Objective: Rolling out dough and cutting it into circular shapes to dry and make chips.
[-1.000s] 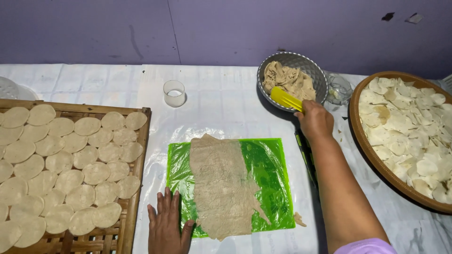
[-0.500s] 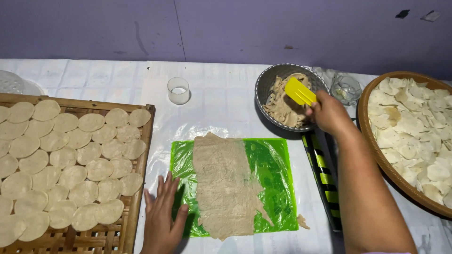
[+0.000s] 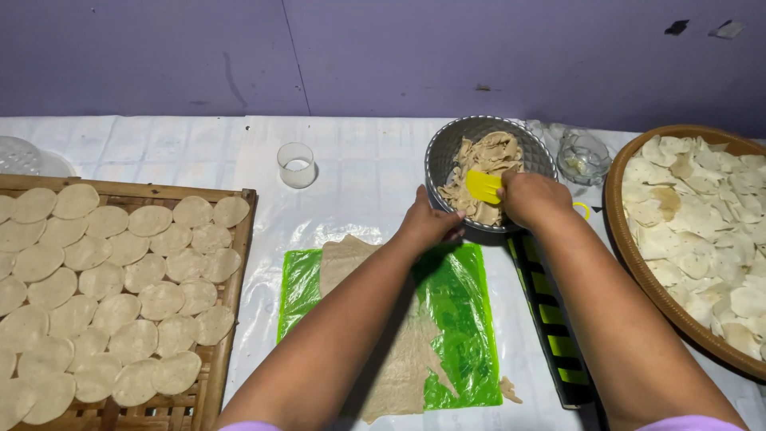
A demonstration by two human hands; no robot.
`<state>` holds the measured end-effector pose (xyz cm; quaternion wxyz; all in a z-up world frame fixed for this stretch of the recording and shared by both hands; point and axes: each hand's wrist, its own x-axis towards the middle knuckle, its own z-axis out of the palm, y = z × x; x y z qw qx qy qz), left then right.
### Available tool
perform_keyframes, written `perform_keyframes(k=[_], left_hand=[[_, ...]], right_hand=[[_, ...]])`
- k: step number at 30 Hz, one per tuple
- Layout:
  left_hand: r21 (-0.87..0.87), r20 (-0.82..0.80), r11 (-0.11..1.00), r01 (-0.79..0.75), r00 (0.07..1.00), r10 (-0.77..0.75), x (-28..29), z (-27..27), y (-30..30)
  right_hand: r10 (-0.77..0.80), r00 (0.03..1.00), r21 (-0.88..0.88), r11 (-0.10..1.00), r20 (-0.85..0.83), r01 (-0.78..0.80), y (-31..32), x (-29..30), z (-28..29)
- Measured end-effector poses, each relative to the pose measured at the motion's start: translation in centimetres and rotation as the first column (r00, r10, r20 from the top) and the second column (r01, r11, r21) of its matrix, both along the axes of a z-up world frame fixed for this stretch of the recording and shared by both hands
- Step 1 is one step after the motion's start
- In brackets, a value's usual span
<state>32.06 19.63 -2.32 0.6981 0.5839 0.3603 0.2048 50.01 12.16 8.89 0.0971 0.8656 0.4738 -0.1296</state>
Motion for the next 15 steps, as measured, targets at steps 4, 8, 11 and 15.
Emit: perform_keyframes(k=[4, 8, 11, 15], left_hand=[[-0.304, 0.209, 0.952, -0.041, 0.972, 0.109, 0.8, -0.1, -0.1], [-0.327, 0.228, 0.944, -0.041, 0.966, 0.121, 1.1, -0.2, -0.2], [-0.314, 0.177, 0.949, -0.030, 0.980, 0.090, 1.1, 0.7, -0.2], [-0.314, 0.188, 0.948, -0.046, 0.976, 0.109, 1.3, 1.4, -0.8]], right_hand=[[-0.018, 0.996, -0.038, 0.999, -0.083, 0.015, 1.2, 0.3, -2.3], [0.021, 0.971, -0.012, 1.000, -0.240, -0.024, 2.2, 2.1, -5.4], [0.058, 0.955, -0.041, 0.997, -0.291, -0.073, 3.8, 1.9, -6.9], [0.086, 0.961, -0.028, 0.995, -0.261, -0.097, 5.3, 3.3, -10.1]])
